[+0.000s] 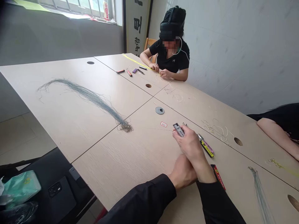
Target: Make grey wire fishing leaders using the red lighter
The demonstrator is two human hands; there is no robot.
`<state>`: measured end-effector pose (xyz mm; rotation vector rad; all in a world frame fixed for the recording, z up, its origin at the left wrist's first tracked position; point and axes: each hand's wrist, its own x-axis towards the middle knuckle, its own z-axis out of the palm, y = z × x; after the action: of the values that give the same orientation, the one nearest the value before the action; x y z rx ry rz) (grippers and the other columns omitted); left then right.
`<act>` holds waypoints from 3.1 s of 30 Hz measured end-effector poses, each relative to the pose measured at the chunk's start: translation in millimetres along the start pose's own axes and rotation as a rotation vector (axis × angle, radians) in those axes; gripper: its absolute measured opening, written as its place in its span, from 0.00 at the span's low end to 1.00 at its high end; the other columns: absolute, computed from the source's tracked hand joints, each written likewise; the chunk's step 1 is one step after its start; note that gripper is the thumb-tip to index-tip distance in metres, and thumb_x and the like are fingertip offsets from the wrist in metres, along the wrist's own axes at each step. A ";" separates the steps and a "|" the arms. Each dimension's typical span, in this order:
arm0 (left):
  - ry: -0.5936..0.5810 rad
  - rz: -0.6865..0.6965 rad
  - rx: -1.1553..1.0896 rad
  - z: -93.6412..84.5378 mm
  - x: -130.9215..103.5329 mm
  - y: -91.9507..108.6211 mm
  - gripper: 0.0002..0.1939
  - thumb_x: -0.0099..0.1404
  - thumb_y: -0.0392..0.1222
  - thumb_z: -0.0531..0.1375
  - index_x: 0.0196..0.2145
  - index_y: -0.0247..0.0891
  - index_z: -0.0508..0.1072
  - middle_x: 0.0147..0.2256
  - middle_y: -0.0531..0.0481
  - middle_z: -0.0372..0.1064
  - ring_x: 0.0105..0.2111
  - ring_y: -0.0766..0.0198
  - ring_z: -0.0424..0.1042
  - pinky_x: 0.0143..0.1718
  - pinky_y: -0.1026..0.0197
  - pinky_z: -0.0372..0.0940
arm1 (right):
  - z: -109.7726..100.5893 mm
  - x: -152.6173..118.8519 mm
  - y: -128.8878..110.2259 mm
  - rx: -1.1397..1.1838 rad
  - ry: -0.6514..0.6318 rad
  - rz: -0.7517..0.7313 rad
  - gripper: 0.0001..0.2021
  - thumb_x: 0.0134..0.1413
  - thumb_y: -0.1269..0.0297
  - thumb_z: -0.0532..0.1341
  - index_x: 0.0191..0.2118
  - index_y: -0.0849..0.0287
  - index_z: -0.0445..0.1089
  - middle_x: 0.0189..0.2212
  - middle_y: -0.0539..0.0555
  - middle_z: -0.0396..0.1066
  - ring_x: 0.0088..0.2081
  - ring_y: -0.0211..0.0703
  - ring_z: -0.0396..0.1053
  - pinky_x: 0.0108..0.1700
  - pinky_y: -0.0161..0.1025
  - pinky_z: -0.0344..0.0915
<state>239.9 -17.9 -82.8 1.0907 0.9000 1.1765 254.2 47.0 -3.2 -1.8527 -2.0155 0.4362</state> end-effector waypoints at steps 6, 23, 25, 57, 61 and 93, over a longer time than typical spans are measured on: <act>0.012 0.026 0.174 -2.8 1.1 10.6 0.10 0.57 0.34 0.54 0.32 0.37 0.76 0.18 0.56 0.58 0.19 0.69 0.55 0.23 0.64 0.51 | -34.2 -26.2 80.7 0.188 0.176 0.160 0.18 0.49 0.50 0.62 0.38 0.60 0.73 0.29 0.54 0.74 0.29 0.42 0.69 0.29 0.35 0.62; -0.200 0.059 0.359 -3.3 4.9 19.8 0.21 0.66 0.53 0.56 0.49 0.35 0.72 0.21 0.58 0.49 0.22 0.69 0.52 0.26 0.65 0.51 | -19.5 -117.4 137.7 0.700 0.271 0.239 0.14 0.57 0.54 0.60 0.41 0.59 0.72 0.38 0.55 0.76 0.40 0.44 0.73 0.45 0.38 0.67; -0.219 0.056 0.412 -2.9 5.6 18.6 0.20 0.65 0.52 0.57 0.46 0.35 0.73 0.21 0.59 0.48 0.22 0.70 0.50 0.25 0.65 0.49 | -21.1 -117.5 136.7 0.720 0.264 0.208 0.13 0.58 0.56 0.60 0.42 0.59 0.72 0.39 0.55 0.76 0.41 0.43 0.73 0.46 0.37 0.67; -0.265 0.047 0.510 0.6 6.0 14.3 0.13 0.62 0.48 0.58 0.32 0.34 0.72 0.20 0.58 0.54 0.21 0.71 0.51 0.23 0.66 0.47 | -19.5 -120.5 132.4 0.647 0.287 0.109 0.10 0.58 0.58 0.59 0.41 0.57 0.70 0.35 0.51 0.73 0.35 0.39 0.70 0.39 0.34 0.65; -0.266 0.049 0.511 0.4 5.1 15.1 0.13 0.62 0.48 0.58 0.31 0.35 0.72 0.21 0.57 0.58 0.21 0.71 0.53 0.24 0.66 0.49 | -20.1 -120.2 130.8 0.656 0.272 0.147 0.10 0.57 0.57 0.60 0.40 0.57 0.70 0.35 0.51 0.73 0.35 0.40 0.70 0.38 0.34 0.66; -0.176 -0.069 0.199 -3.1 8.7 23.0 0.10 0.59 0.46 0.65 0.31 0.35 0.76 0.24 0.53 0.69 0.21 0.73 0.58 0.25 0.67 0.54 | -25.2 -121.4 128.8 0.957 0.111 0.244 0.14 0.56 0.55 0.62 0.41 0.61 0.73 0.29 0.50 0.69 0.30 0.37 0.65 0.34 0.33 0.62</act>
<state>232.7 -8.0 -61.3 1.2923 0.9233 0.9330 388.1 -62.9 -47.6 -1.4250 -1.1469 1.0980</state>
